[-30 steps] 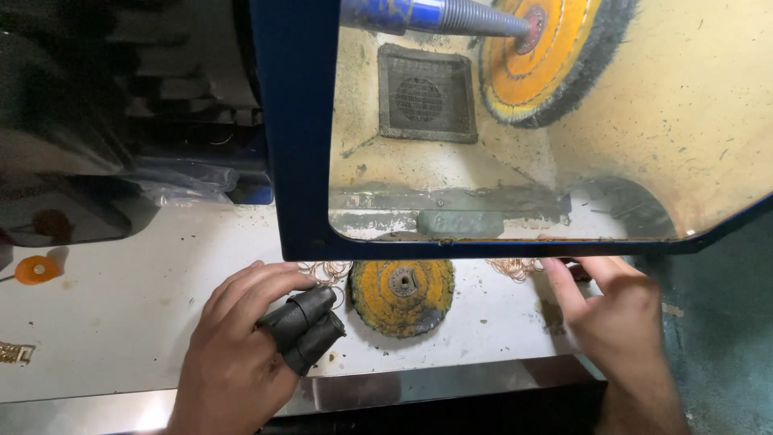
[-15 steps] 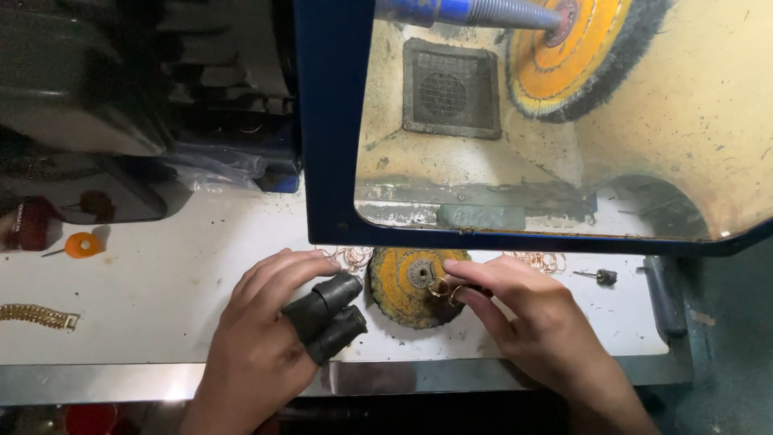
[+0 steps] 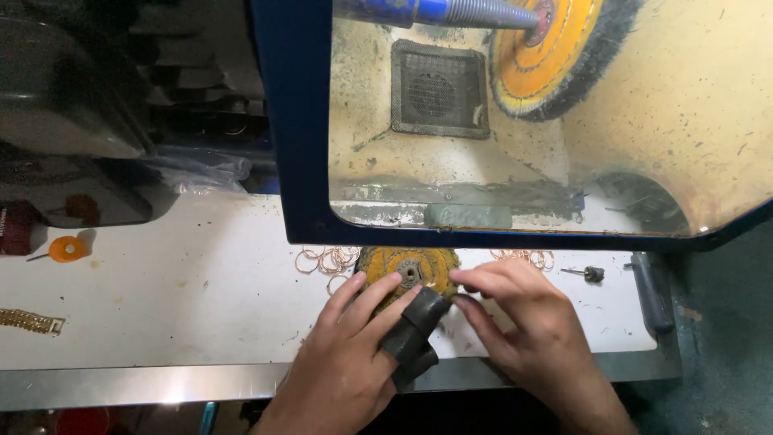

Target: Polishing small jewelry rings using a handheld rotary tool at a workshop bench.

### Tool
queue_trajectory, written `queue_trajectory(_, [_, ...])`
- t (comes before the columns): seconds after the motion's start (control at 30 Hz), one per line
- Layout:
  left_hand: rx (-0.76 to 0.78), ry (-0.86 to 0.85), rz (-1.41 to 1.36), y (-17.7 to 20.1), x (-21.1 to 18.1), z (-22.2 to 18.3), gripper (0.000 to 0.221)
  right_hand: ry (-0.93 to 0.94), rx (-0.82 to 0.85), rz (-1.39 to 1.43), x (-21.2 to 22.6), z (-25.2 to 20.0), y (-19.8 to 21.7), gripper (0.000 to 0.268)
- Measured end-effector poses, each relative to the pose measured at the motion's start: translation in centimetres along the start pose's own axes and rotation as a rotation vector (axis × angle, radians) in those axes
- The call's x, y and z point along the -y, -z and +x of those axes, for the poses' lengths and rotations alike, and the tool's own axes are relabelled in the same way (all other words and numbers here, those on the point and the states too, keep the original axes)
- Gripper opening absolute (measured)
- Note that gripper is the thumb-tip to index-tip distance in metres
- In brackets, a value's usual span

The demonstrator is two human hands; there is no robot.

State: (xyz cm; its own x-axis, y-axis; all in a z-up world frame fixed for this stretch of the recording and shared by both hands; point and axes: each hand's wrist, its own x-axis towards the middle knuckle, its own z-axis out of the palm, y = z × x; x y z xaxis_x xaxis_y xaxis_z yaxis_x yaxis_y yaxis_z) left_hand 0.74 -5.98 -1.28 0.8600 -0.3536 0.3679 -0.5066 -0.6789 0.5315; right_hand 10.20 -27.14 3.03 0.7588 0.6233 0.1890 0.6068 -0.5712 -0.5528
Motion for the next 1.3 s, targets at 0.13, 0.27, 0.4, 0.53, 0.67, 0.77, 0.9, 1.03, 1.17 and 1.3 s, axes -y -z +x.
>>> queue_trajectory(0.13, [-0.029,0.023,-0.028,0.3,-0.5,-0.1,0.034,0.153,-0.049,-0.166,0.6,-0.9,-1.4,0.022])
queue_trajectory(0.27, [-0.026,0.033,-0.037,0.3,-0.5,-0.2,0.035,0.047,-0.011,-0.171,0.8,-0.6,-2.1,0.027])
queue_trajectory(0.4, [0.013,0.028,-0.064,0.5,-0.4,-0.2,0.038,-0.097,0.08,-0.191,0.6,-0.2,-2.3,0.024])
queue_trajectory(0.53, [0.0,0.041,-0.041,0.4,-0.5,-0.2,0.045,-0.168,0.017,-0.034,0.0,0.0,-1.8,0.011])
queue_trajectory(0.67, [-0.018,0.032,-0.064,0.5,-0.3,-0.2,0.039,-0.236,-0.033,0.034,-0.6,0.2,-1.3,0.009])
queue_trajectory(0.77, [-0.004,0.031,-0.051,0.6,-0.5,-0.1,0.04,-0.144,-0.076,-0.065,-1.1,0.3,-1.2,0.012])
queue_trajectory(0.9, [0.022,0.027,-0.031,0.5,-0.4,-0.1,0.044,-0.002,-0.118,-0.152,0.2,0.1,-0.8,0.027])
queue_trajectory(1.03, [-0.005,0.051,-0.091,0.6,-0.4,-0.2,0.039,0.029,0.011,-0.286,-0.1,-0.5,-2.9,0.025])
queue_trajectory(1.17, [-0.048,0.131,-0.215,0.6,-0.5,-0.8,0.041,0.058,-0.004,-0.178,0.3,0.2,-2.3,0.016])
queue_trajectory(1.3, [-0.204,0.309,-0.264,0.3,0.0,-1.6,0.063,0.042,0.066,-0.07,0.6,0.7,-1.6,0.011])
